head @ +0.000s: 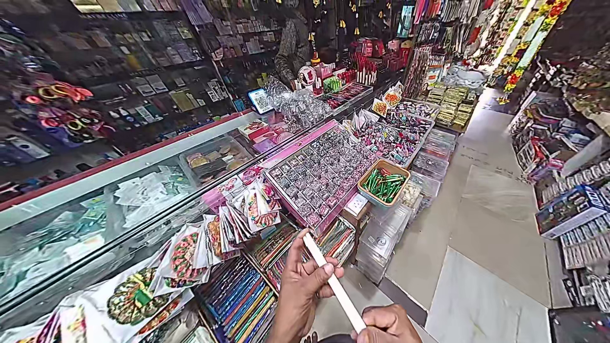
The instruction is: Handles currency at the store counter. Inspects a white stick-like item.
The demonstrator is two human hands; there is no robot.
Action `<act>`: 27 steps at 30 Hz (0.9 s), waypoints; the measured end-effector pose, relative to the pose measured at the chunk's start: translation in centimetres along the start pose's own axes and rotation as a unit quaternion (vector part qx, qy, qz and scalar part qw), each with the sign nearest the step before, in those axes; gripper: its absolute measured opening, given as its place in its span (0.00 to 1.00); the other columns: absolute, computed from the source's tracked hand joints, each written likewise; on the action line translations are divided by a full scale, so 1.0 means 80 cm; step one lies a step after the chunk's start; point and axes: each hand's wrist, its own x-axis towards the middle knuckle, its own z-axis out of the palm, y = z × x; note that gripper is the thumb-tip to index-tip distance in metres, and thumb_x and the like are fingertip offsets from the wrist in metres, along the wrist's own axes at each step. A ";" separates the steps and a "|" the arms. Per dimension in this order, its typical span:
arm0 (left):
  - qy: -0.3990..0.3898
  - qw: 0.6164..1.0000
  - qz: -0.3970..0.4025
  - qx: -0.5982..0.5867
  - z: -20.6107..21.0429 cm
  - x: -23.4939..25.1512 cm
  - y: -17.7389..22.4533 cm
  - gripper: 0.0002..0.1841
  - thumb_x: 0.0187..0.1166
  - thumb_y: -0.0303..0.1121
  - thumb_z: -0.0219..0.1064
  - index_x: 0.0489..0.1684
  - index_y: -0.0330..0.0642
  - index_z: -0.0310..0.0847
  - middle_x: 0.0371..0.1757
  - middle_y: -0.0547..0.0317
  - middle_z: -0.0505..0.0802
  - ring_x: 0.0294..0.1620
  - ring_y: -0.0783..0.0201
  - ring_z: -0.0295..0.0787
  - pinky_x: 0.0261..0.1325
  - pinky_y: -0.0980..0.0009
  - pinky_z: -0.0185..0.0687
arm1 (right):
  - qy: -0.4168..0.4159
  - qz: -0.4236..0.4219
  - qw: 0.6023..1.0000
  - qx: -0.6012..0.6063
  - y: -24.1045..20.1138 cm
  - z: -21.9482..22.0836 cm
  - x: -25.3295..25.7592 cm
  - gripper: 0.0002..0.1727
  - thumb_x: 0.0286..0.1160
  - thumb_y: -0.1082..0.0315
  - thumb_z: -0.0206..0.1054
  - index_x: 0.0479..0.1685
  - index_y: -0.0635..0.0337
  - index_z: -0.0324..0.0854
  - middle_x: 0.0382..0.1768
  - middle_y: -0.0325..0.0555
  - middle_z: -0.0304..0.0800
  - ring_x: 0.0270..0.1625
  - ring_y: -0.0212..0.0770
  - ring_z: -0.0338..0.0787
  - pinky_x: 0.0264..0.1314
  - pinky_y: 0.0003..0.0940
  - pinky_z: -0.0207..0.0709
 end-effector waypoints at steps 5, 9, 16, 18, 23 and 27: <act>0.021 1.000 0.021 0.000 -0.010 0.000 0.007 0.48 0.68 0.10 0.70 0.87 0.54 0.48 0.40 0.33 0.95 0.37 0.42 0.98 0.30 0.59 0.96 | 0.024 0.018 1.000 -0.001 -0.009 0.012 0.008 0.15 0.70 0.64 0.79 0.49 0.67 0.91 0.35 0.40 0.97 0.35 0.27 0.93 0.43 0.28 0.88; 0.030 0.998 0.052 0.022 -0.018 0.001 0.006 0.49 0.67 0.10 0.70 0.88 0.53 0.46 0.41 0.35 0.96 0.37 0.42 0.99 0.30 0.59 0.96 | 0.030 0.008 0.999 0.007 -0.004 0.019 0.013 0.20 0.78 0.63 0.73 0.59 0.72 0.86 0.41 0.46 0.99 0.41 0.32 0.96 0.49 0.31 0.89; 0.057 0.987 0.128 0.084 -0.021 -0.006 0.002 0.51 0.64 0.07 0.68 0.89 0.50 0.45 0.45 0.41 0.96 0.36 0.45 0.98 0.31 0.56 0.97 | 0.076 0.072 0.994 -0.018 0.007 0.031 0.021 0.11 0.79 0.71 0.69 0.52 0.65 0.93 0.33 0.38 0.98 0.29 0.22 0.88 0.37 0.22 0.81; 0.051 0.982 0.148 0.103 -0.022 -0.006 0.002 0.50 0.64 0.07 0.68 0.88 0.50 0.45 0.46 0.43 0.96 0.36 0.46 0.99 0.31 0.57 0.97 | 0.073 0.098 0.992 0.004 0.012 0.033 0.024 0.10 0.79 0.69 0.69 0.48 0.63 0.94 0.29 0.35 0.96 0.21 0.18 0.77 0.26 0.19 0.71; 0.057 0.976 0.172 0.125 -0.027 -0.005 0.002 0.50 0.61 0.08 0.71 0.86 0.49 0.47 0.45 0.45 0.97 0.37 0.47 0.99 0.30 0.57 0.97 | 0.047 0.112 0.992 -0.029 0.022 0.030 0.026 0.16 0.83 0.63 0.67 0.29 0.61 0.93 0.20 0.31 0.89 0.18 0.19 0.73 0.23 0.21 0.65; 0.064 0.974 0.178 0.125 -0.027 -0.004 -0.005 0.50 0.60 0.07 0.71 0.85 0.49 0.47 0.46 0.45 0.96 0.36 0.46 0.99 0.31 0.57 0.97 | 0.037 0.099 0.992 -0.062 0.020 0.023 0.026 0.18 0.84 0.61 0.66 0.27 0.60 0.91 0.19 0.31 0.88 0.19 0.20 0.75 0.25 0.22 0.67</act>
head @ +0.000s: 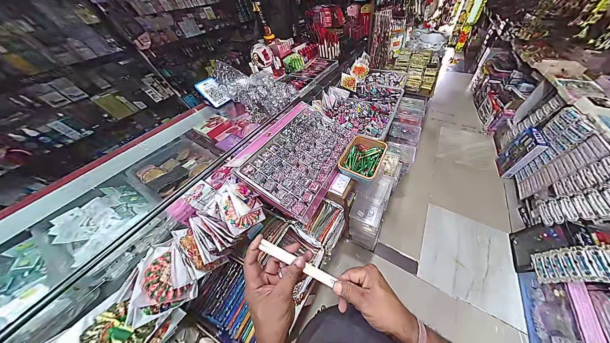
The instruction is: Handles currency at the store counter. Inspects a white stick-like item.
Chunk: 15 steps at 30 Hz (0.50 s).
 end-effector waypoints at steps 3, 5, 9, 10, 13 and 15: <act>-0.005 0.999 0.030 0.014 0.000 -0.002 -0.004 0.46 0.62 0.10 0.71 0.82 0.47 0.49 0.48 0.44 0.96 0.38 0.46 0.99 0.33 0.57 0.98 | 0.023 0.003 1.000 0.008 -0.005 -0.008 0.000 0.16 0.83 0.62 0.66 0.28 0.59 0.92 0.19 0.29 0.89 0.18 0.18 0.73 0.23 0.20 0.65; -0.011 0.998 0.052 0.019 -0.001 -0.003 -0.006 0.41 0.66 0.13 0.72 0.79 0.44 0.52 0.50 0.44 0.96 0.39 0.47 0.99 0.32 0.58 0.98 | 0.056 0.000 0.997 0.048 -0.006 -0.012 -0.001 0.13 0.82 0.65 0.67 0.32 0.60 0.93 0.19 0.29 0.89 0.15 0.17 0.68 0.18 0.18 0.60; -0.003 0.998 0.063 0.022 -0.002 -0.007 -0.009 0.41 0.69 0.15 0.72 0.84 0.38 0.55 0.55 0.43 0.95 0.43 0.48 0.99 0.33 0.57 0.99 | 0.091 0.002 0.986 0.140 -0.006 -0.019 -0.001 0.08 0.79 0.70 0.69 0.41 0.63 0.95 0.21 0.35 0.91 0.12 0.18 0.66 0.14 0.16 0.57; -0.001 0.998 0.064 0.025 -0.003 -0.008 -0.010 0.42 0.69 0.15 0.72 0.85 0.37 0.54 0.56 0.44 0.95 0.43 0.48 0.99 0.34 0.58 0.99 | 0.097 0.001 0.984 0.149 -0.007 -0.018 -0.002 0.08 0.79 0.71 0.70 0.42 0.63 0.95 0.22 0.36 0.91 0.12 0.18 0.66 0.13 0.16 0.57; 0.003 0.997 0.076 0.025 -0.004 -0.007 -0.010 0.41 0.69 0.18 0.74 0.85 0.39 0.56 0.55 0.47 0.96 0.44 0.51 0.99 0.34 0.59 0.99 | 0.104 0.002 0.980 0.169 -0.009 -0.013 -0.004 0.08 0.79 0.71 0.70 0.43 0.64 0.95 0.23 0.38 0.91 0.13 0.19 0.67 0.13 0.16 0.58; 0.003 0.996 0.090 0.022 -0.006 -0.007 -0.009 0.39 0.69 0.20 0.76 0.82 0.41 0.60 0.55 0.49 0.96 0.45 0.52 0.99 0.35 0.60 0.99 | 0.106 0.007 0.975 0.193 -0.011 -0.010 -0.004 0.08 0.79 0.71 0.70 0.45 0.64 0.94 0.23 0.39 0.91 0.12 0.19 0.67 0.13 0.16 0.58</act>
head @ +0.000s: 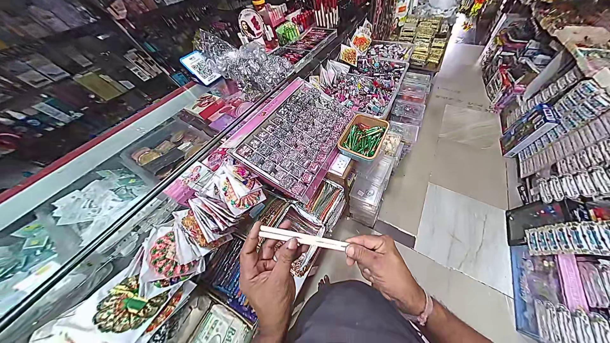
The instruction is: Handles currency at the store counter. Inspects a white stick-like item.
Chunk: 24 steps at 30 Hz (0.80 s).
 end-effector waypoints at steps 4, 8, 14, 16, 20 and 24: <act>-0.001 1.000 0.020 -0.007 -0.003 -0.002 0.003 0.33 0.73 0.24 0.76 0.78 0.43 0.66 0.57 0.50 0.96 0.44 0.53 0.99 0.35 0.61 0.98 | 0.004 0.014 0.998 0.053 -0.004 0.001 -0.001 0.09 0.81 0.72 0.68 0.49 0.66 0.93 0.26 0.41 0.92 0.12 0.18 0.66 0.12 0.14 0.57; 0.002 1.000 0.026 0.000 -0.007 -0.003 0.001 0.31 0.75 0.25 0.75 0.78 0.42 0.69 0.59 0.50 0.96 0.46 0.54 0.99 0.38 0.61 0.99 | 0.001 0.034 0.995 0.096 -0.005 0.000 0.000 0.10 0.81 0.72 0.68 0.50 0.66 0.93 0.28 0.44 0.93 0.13 0.19 0.69 0.12 0.15 0.60; 0.003 0.998 0.054 -0.016 -0.007 0.002 0.000 0.28 0.74 0.24 0.75 0.74 0.44 0.71 0.59 0.46 0.95 0.51 0.48 0.98 0.46 0.57 0.98 | -0.010 0.069 0.990 0.125 -0.005 0.008 0.003 0.09 0.81 0.72 0.67 0.47 0.66 0.92 0.28 0.44 0.93 0.13 0.19 0.69 0.12 0.14 0.60; 0.009 0.998 0.051 -0.023 -0.004 0.004 0.002 0.30 0.75 0.20 0.73 0.77 0.43 0.65 0.58 0.44 0.95 0.51 0.45 0.98 0.45 0.55 0.99 | -0.014 0.062 0.993 0.104 -0.002 0.013 0.000 0.08 0.81 0.72 0.68 0.46 0.65 0.93 0.28 0.44 0.93 0.13 0.19 0.68 0.12 0.14 0.58; 0.025 0.999 0.032 -0.030 0.001 0.007 0.008 0.31 0.75 0.16 0.69 0.76 0.42 0.59 0.55 0.43 0.96 0.45 0.46 0.99 0.40 0.57 0.99 | -0.021 0.061 0.994 0.092 0.004 0.020 -0.002 0.08 0.80 0.73 0.69 0.46 0.65 0.93 0.27 0.44 0.94 0.12 0.19 0.68 0.11 0.15 0.57; 0.030 0.999 0.016 -0.036 0.000 0.006 0.010 0.29 0.75 0.16 0.70 0.72 0.46 0.61 0.49 0.44 0.97 0.40 0.47 0.99 0.33 0.58 0.98 | -0.016 0.068 0.992 0.104 0.006 0.019 -0.003 0.09 0.80 0.72 0.69 0.48 0.65 0.93 0.29 0.45 0.94 0.13 0.19 0.69 0.12 0.15 0.58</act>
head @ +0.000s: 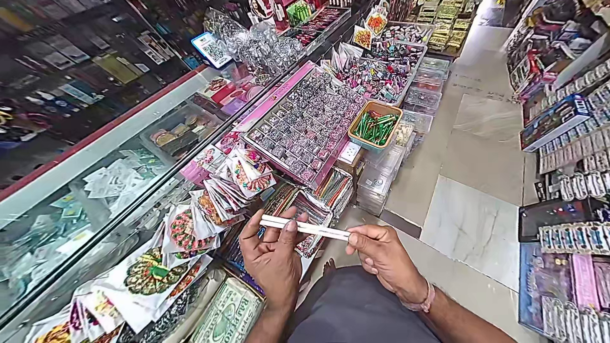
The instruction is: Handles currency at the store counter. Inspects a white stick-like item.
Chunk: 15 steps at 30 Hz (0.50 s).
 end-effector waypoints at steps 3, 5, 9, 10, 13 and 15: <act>-0.006 1.000 -0.007 0.009 -0.003 -0.003 -0.002 0.35 0.75 0.15 0.68 0.79 0.46 0.56 0.46 0.46 0.97 0.39 0.49 0.99 0.33 0.59 0.98 | 0.006 0.001 1.000 0.011 0.003 -0.002 -0.001 0.09 0.81 0.72 0.68 0.49 0.66 0.93 0.29 0.46 0.94 0.13 0.19 0.69 0.12 0.15 0.59; -0.018 1.000 -0.007 0.013 -0.006 -0.004 -0.003 0.39 0.75 0.16 0.69 0.86 0.43 0.53 0.48 0.47 0.97 0.41 0.50 0.99 0.36 0.59 0.99 | 0.007 0.003 1.000 0.015 0.005 -0.002 -0.002 0.09 0.80 0.73 0.68 0.49 0.66 0.93 0.30 0.46 0.94 0.13 0.19 0.69 0.12 0.15 0.59; -0.015 0.999 0.002 0.031 -0.009 -0.004 -0.002 0.36 0.74 0.18 0.72 0.84 0.37 0.58 0.50 0.49 0.97 0.44 0.51 0.99 0.42 0.58 0.99 | 0.004 0.008 1.000 0.008 0.007 0.001 -0.004 0.09 0.81 0.72 0.69 0.48 0.67 0.93 0.29 0.46 0.94 0.13 0.19 0.68 0.12 0.15 0.58; -0.015 0.999 0.003 0.033 -0.010 -0.004 -0.001 0.36 0.75 0.19 0.72 0.84 0.38 0.58 0.51 0.49 0.97 0.45 0.51 0.99 0.44 0.58 0.99 | -0.001 0.007 1.000 0.004 0.007 0.001 -0.005 0.09 0.81 0.72 0.69 0.48 0.66 0.93 0.29 0.46 0.93 0.13 0.20 0.68 0.12 0.15 0.58; -0.014 1.000 -0.013 0.022 -0.011 -0.004 0.000 0.34 0.76 0.21 0.71 0.83 0.41 0.60 0.55 0.47 0.96 0.50 0.48 0.98 0.46 0.57 0.98 | -0.008 0.001 1.000 0.001 0.010 0.001 -0.004 0.09 0.81 0.72 0.68 0.49 0.66 0.93 0.29 0.46 0.93 0.13 0.20 0.69 0.12 0.15 0.59; -0.004 1.000 -0.028 0.012 -0.011 -0.005 0.001 0.31 0.78 0.19 0.68 0.81 0.41 0.63 0.56 0.44 0.96 0.50 0.47 0.98 0.45 0.57 0.98 | 0.000 0.004 1.000 0.006 0.011 0.000 -0.003 0.09 0.81 0.72 0.68 0.49 0.67 0.93 0.29 0.46 0.94 0.13 0.20 0.69 0.12 0.15 0.59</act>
